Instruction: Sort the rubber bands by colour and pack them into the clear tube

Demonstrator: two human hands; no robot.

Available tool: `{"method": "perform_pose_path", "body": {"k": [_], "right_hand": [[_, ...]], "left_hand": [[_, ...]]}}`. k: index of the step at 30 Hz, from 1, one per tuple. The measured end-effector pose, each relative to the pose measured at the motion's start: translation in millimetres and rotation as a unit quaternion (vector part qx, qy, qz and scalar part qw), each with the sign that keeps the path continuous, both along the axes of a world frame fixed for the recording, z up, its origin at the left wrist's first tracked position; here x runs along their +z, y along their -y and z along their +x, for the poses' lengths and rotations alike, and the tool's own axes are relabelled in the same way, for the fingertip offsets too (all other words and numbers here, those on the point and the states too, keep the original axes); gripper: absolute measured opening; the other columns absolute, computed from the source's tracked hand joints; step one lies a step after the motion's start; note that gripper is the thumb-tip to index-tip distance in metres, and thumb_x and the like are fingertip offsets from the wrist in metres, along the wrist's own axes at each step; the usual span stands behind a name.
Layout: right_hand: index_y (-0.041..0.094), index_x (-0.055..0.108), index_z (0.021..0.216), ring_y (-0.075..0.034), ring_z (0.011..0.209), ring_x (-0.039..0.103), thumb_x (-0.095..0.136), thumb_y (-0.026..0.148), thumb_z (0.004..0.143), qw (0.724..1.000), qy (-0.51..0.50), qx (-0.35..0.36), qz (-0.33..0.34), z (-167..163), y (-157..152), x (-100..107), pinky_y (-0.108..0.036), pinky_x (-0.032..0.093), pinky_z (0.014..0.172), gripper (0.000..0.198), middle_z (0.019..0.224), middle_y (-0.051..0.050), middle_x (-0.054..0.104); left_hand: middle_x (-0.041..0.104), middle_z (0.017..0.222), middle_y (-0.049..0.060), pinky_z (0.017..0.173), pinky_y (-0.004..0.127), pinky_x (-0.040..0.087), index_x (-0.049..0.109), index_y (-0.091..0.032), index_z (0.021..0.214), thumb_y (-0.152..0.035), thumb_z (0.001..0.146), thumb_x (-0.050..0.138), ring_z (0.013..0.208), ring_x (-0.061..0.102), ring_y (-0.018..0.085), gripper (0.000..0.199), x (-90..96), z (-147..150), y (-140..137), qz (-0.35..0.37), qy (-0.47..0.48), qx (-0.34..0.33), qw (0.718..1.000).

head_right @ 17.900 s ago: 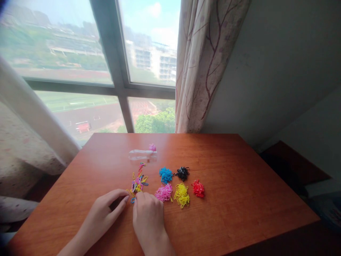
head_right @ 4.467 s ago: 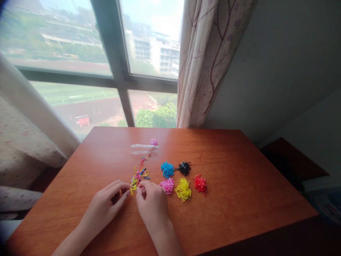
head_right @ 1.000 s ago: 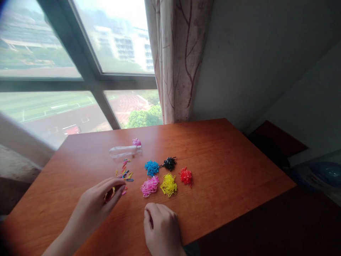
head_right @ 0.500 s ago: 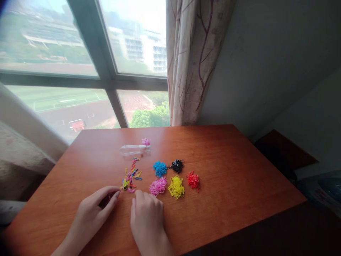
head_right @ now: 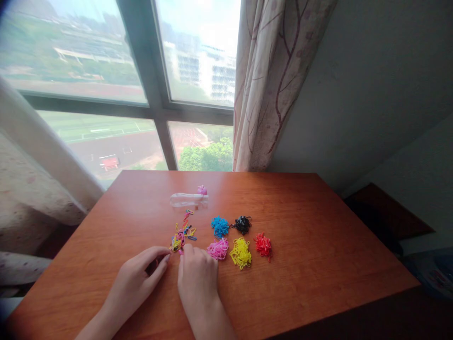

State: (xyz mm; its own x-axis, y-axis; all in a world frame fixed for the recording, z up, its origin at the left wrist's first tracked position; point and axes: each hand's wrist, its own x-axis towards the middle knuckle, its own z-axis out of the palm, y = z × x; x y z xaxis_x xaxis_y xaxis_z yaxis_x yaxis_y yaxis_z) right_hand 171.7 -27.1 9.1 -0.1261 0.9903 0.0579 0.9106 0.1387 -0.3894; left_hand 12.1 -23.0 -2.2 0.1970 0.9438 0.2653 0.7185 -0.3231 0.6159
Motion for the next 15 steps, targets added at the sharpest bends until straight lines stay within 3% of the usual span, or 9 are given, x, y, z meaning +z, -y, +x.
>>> {"method": "perform_pose_path", "body": {"k": [15], "right_hand": [[0.022,0.064,0.082,-0.019,0.070,0.067,0.058,0.013,0.090,0.999,-0.002,0.009,0.035,-0.8,0.6,-4.2,-0.026,0.035,0.057,0.014,0.075,-0.001,0.071]], "left_hand": [[0.072,0.081,-0.001,0.064,0.023,0.051,0.066,-0.023,0.090,-0.025,0.089,0.050,0.067,0.066,0.015,0.017,-1.8,-1.2,1.1,-0.011,-0.013,-0.002,1.000]]}}
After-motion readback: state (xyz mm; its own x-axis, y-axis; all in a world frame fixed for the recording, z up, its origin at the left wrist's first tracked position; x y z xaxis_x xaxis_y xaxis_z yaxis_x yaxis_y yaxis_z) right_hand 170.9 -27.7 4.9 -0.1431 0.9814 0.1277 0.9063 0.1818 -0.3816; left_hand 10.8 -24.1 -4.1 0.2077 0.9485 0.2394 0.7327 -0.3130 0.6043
